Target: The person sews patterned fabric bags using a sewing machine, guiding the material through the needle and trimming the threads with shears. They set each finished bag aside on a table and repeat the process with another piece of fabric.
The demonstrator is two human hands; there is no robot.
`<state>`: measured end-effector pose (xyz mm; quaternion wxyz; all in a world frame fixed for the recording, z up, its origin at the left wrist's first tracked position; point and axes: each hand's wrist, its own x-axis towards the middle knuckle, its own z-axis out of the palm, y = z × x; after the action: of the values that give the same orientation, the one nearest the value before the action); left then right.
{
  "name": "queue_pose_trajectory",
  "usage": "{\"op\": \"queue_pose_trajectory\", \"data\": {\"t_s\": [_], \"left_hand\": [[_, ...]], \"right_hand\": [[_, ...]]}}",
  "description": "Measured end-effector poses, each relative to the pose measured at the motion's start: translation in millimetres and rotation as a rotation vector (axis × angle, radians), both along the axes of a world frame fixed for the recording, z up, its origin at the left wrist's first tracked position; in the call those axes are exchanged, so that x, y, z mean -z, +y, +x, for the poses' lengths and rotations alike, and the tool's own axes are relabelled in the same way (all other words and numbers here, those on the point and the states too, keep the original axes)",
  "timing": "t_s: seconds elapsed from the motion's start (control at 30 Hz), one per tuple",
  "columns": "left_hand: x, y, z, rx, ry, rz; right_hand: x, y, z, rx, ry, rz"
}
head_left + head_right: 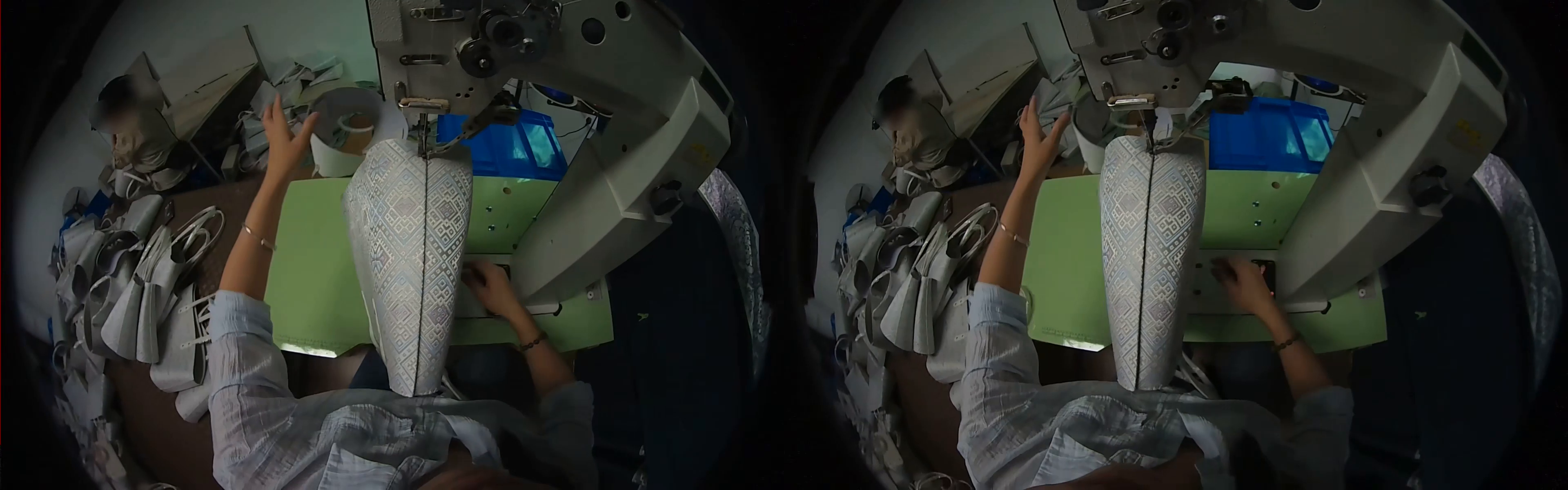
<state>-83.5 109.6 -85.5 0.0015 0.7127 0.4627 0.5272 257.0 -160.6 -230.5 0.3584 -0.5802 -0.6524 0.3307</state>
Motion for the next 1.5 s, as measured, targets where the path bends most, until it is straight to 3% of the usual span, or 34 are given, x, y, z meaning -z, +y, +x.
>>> {"op": "queue_pose_trajectory", "data": {"t_s": [0.1, 0.13, 0.2, 0.27, 0.4, 0.47, 0.6, 0.93, 1.03, 1.1, 1.17, 1.27, 1.3, 1.33, 1.37, 1.43, 1.5], "left_hand": [[-35.0, -147.0, 27.7, 0.559, -0.165, -0.048], [-54.4, -204.0, 34.4, 0.816, -0.111, -0.018], [-53.0, -260.7, 36.7, 1.078, 0.350, 0.171], [-36.1, -296.2, 46.0, 1.159, 0.627, 0.162], [-25.7, -295.6, 49.8, 0.943, 0.869, 0.219], [-28.4, -303.3, 50.6, 0.948, 0.655, 0.244], [-68.6, -312.7, 54.8, 0.914, 0.469, 0.226], [-101.2, -304.7, 48.0, 0.887, 0.253, 0.226], [-78.1, -306.2, 50.4, 0.908, 0.397, 0.329], [-26.9, -300.4, 55.0, 0.877, 0.362, 0.517], [19.8, -291.3, 53.1, 0.875, 0.334, 0.540], [45.9, -290.9, 50.7, 0.827, 0.356, 0.513], [48.8, -291.1, 51.3, 0.806, 0.372, 0.507], [50.9, -291.4, 52.5, 0.784, 0.387, 0.503], [51.8, -291.3, 53.6, 0.782, 0.376, 0.508], [52.0, -293.1, 55.0, 0.772, 0.388, 0.501], [40.1, -301.4, 56.3, 0.782, 0.386, 0.461]], "right_hand": [[55.7, -4.9, -30.3, -0.039, -0.013, -0.031], [117.6, 10.5, -29.8, -0.050, -0.013, -0.035], [239.3, 43.4, -54.4, -0.135, 0.061, -0.049], [226.5, 30.6, -46.8, -0.143, 0.101, -0.055], [233.7, 30.7, -26.6, -0.132, 0.257, -0.036], [233.6, 37.6, -20.9, -0.109, 0.344, -0.019], [226.2, 41.3, -3.2, -0.052, 0.509, 0.002], [182.2, 64.8, 33.4, 0.090, 0.903, 0.022], [156.6, 82.4, 43.9, 0.124, 1.012, 0.030], [142.2, 88.0, 48.6, 0.147, 1.084, 0.018], [125.3, 96.3, 51.7, 0.172, 1.163, 0.017], [90.6, 100.3, 64.2, 0.216, 1.264, 0.019], [50.6, 101.5, 57.9, 0.232, 1.292, 0.023], [-7.9, 97.6, 40.0, 0.430, 1.177, -0.138], [-28.5, 84.8, 38.6, 0.431, 1.165, -0.134], [-40.7, 48.0, 33.0, 0.478, 0.928, 0.296], [-43.0, -6.1, 10.8, 0.369, 0.811, 0.569]]}}
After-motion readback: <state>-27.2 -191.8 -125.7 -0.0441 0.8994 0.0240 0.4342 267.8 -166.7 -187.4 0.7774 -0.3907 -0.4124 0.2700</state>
